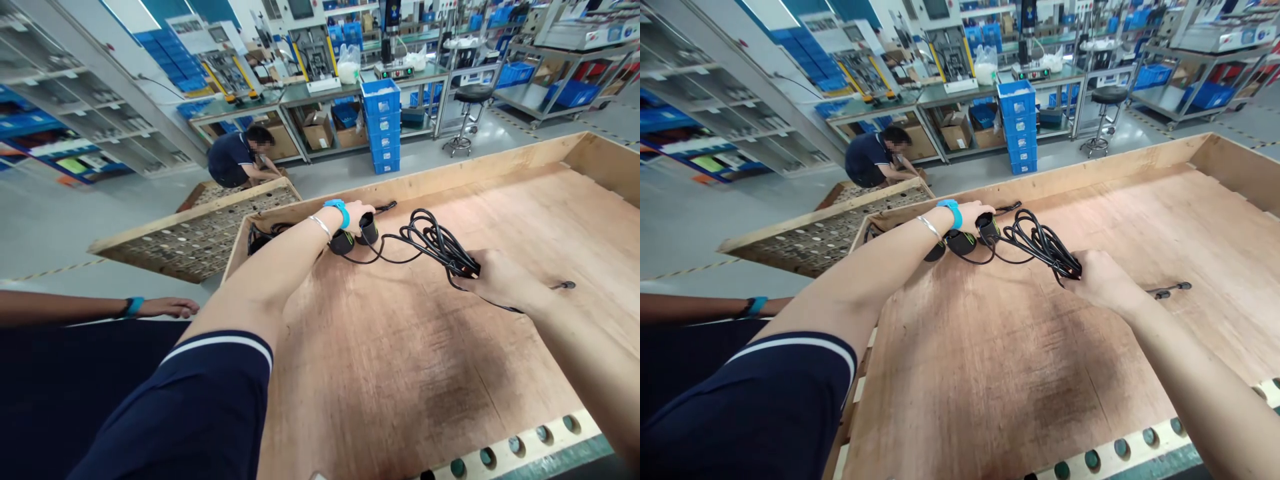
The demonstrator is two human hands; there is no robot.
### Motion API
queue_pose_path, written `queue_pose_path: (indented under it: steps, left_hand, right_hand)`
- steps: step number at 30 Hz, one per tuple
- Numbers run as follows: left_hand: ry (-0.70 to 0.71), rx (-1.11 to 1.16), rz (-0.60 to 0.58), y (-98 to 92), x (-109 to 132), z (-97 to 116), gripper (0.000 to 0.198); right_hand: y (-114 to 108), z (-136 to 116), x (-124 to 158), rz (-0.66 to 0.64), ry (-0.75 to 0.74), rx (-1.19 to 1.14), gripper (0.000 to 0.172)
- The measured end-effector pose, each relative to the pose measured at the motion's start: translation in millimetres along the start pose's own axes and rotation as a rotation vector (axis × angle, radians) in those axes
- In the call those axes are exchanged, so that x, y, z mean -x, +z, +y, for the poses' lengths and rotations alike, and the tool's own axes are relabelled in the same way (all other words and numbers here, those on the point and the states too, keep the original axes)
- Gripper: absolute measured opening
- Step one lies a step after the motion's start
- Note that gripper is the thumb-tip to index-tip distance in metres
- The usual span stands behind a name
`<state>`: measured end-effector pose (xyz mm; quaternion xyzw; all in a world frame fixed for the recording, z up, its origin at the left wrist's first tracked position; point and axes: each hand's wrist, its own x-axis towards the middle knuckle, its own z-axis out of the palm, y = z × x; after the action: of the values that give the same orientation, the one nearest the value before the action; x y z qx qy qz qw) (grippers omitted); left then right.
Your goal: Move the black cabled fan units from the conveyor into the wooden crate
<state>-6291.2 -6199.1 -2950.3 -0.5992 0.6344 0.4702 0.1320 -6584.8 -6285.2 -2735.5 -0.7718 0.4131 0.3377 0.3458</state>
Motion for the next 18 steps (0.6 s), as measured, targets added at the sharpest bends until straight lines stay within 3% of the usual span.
queue_pose_path:
  steps: [12, 16, 18]
  left_hand:
    - [-0.027, 0.103, 0.026, -1.3, 9.3, -1.5, 0.094]
    - [-0.184, 0.023, 0.016, -6.7, 23.6, -6.4, 0.125]
    - [-0.29, -0.016, -0.074, -7.7, 30.0, -11.4, 0.122]
  right_hand:
    - [1.5, -0.2, -10.2, -0.002, -0.001, -0.008, 0.014]
    - [2.9, -0.8, -9.9, -0.01, -0.01, -0.008, 0.014]
    - [4.1, -0.1, -10.2, -0.009, -0.017, -0.008, 0.015]
